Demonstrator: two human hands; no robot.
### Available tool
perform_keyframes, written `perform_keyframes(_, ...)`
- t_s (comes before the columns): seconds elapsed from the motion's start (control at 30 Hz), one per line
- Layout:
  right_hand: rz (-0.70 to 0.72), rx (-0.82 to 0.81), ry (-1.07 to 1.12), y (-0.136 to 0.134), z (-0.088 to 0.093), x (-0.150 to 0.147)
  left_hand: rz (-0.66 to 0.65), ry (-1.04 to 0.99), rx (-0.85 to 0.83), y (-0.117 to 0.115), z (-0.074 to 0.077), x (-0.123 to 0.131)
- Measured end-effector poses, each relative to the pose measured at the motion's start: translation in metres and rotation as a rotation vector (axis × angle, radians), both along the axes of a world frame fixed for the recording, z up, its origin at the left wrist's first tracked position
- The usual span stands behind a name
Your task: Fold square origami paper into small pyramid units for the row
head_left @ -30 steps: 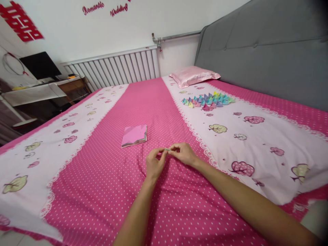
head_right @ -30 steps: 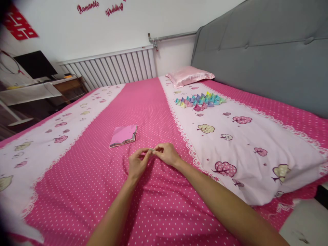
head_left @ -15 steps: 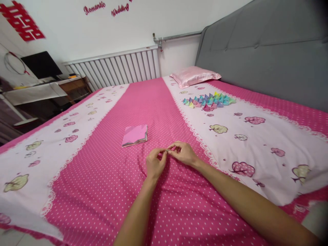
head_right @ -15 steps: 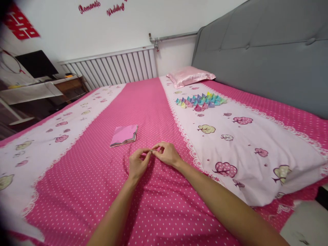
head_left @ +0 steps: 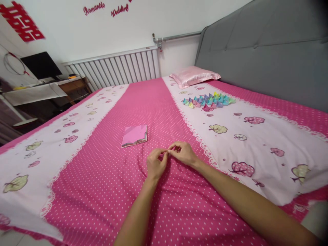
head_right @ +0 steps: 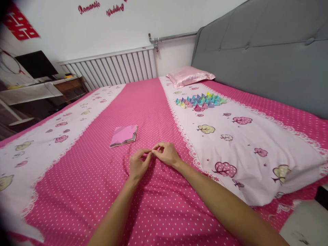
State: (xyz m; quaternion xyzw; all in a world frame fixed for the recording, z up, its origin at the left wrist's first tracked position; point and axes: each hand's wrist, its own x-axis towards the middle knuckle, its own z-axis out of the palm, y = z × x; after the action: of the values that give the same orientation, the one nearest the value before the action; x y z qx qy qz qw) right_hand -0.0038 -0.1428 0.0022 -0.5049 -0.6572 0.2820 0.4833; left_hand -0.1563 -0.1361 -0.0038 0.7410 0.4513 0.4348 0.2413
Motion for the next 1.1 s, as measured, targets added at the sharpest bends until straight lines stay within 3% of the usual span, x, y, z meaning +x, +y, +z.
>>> perform_keyframes(0.43,-0.043,-0.018,-0.053,-0.0007,0.0,-0.0023,0.069,0.092,0.021,0.0004,-0.0038,0.0032)
perform_keyframes(1.1,-0.099,-0.079,-0.058,0.0035,-0.0066,0.0001,0.114,0.039,-0.078,0.0017,-0.0047,0.0018)
